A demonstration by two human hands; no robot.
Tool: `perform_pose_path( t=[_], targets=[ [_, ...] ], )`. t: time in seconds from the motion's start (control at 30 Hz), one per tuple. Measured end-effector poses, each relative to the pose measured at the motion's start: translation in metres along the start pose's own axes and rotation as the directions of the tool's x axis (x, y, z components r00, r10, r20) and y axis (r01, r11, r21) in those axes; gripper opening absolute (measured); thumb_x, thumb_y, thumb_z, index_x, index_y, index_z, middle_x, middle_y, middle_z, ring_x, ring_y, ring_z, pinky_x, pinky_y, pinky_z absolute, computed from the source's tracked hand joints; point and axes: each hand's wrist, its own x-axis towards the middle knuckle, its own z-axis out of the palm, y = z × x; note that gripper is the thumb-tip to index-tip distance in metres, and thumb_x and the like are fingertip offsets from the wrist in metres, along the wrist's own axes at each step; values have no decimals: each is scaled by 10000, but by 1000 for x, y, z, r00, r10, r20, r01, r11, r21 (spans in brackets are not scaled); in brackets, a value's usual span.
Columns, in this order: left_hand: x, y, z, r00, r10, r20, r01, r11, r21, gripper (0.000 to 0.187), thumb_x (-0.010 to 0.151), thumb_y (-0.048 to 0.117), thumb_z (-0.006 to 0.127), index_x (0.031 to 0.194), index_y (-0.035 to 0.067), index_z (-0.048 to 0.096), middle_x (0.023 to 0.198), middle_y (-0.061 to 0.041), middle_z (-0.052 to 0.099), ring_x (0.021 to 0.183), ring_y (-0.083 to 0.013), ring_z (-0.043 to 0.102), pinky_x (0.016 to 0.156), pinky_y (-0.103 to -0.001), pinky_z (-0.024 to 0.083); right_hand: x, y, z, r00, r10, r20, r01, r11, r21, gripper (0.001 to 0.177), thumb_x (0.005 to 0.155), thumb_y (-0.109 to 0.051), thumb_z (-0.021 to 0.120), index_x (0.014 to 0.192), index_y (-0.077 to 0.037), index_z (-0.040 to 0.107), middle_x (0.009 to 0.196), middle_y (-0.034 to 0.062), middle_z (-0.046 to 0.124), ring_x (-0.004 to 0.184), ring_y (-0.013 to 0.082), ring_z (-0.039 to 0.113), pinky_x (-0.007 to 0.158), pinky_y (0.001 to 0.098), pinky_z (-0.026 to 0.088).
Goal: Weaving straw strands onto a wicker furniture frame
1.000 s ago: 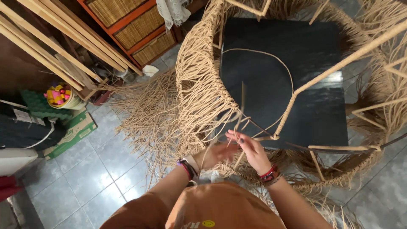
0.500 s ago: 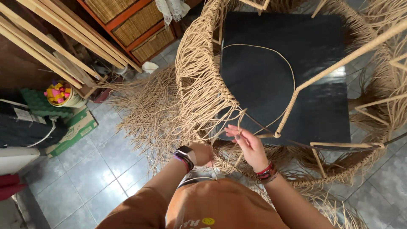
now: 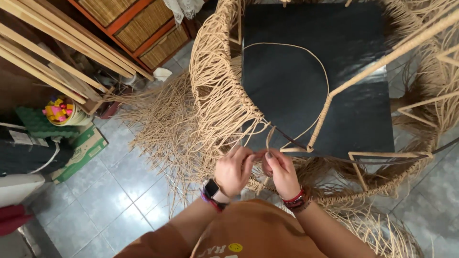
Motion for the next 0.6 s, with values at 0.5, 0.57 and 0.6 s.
perform_pose_path(
  t=[0.5,0.57,0.6],
  targets=[
    [94,54,17,862,-384,332,168,-401,-901,453,1081,334,415,670,197,281,604,74,147,461,-78,207,420,-217,176,-4,-52,24,993,-105,-49,110,988,110,107,1070,-69,395,1131,-8,458,443,-32,399,356,38,325,413,204,322],
    [120,58,5,851,-405,335,156,-414,-897,434,1061,354,419,670,215,294,587,100,151,454,-46,188,408,-198,163,-2,-35,16,992,-93,-89,103,989,106,118,1080,-75,386,1128,-7,470,449,-32,384,360,37,354,414,203,324],
    [129,61,1,831,-435,347,146,-431,-890,414,1042,375,422,670,234,306,570,126,155,448,-15,168,397,-180,149,-6,-26,12,990,-67,-128,81,991,104,133,1090,-80,377,1125,-6,481,454,-31,370,364,36,383,415,201,326]
  ],
)
